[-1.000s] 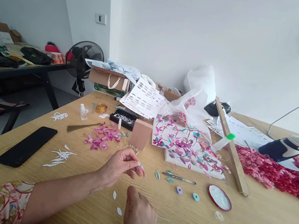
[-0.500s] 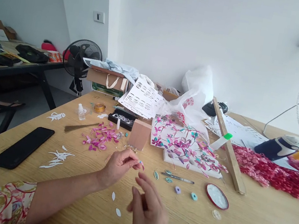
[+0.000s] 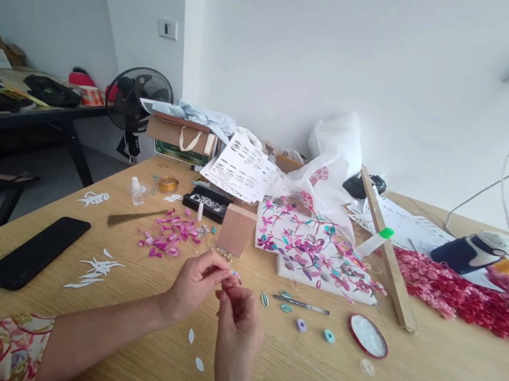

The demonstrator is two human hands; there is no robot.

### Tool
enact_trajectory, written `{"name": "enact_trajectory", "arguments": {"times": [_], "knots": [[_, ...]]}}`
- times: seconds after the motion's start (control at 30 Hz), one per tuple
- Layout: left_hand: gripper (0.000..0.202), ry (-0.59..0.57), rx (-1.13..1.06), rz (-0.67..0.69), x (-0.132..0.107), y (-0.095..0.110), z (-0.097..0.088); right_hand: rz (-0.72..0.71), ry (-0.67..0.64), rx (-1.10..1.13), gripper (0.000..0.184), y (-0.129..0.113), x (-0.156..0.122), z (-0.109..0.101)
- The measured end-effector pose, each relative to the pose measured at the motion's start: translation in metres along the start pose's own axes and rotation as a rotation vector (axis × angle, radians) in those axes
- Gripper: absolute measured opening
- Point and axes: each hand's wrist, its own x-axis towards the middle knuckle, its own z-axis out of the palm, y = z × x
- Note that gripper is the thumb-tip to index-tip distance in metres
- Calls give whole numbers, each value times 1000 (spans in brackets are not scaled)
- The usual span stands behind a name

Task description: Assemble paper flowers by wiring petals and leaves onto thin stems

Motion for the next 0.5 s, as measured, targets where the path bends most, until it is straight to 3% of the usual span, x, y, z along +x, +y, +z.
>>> {"name": "enact_trajectory", "arguments": {"times": [0.17, 0.33, 0.5], "knots": [[10, -6, 193, 45, -2, -5, 0, -80, 22, -138, 23, -1, 0, -5], [11, -20, 455, 252, -3, -7, -2, -37, 47, -138, 29, -6, 1, -6], [12, -80, 504, 405, -5, -9, -3, 15, 39, -169, 34, -12, 3, -11]]}}
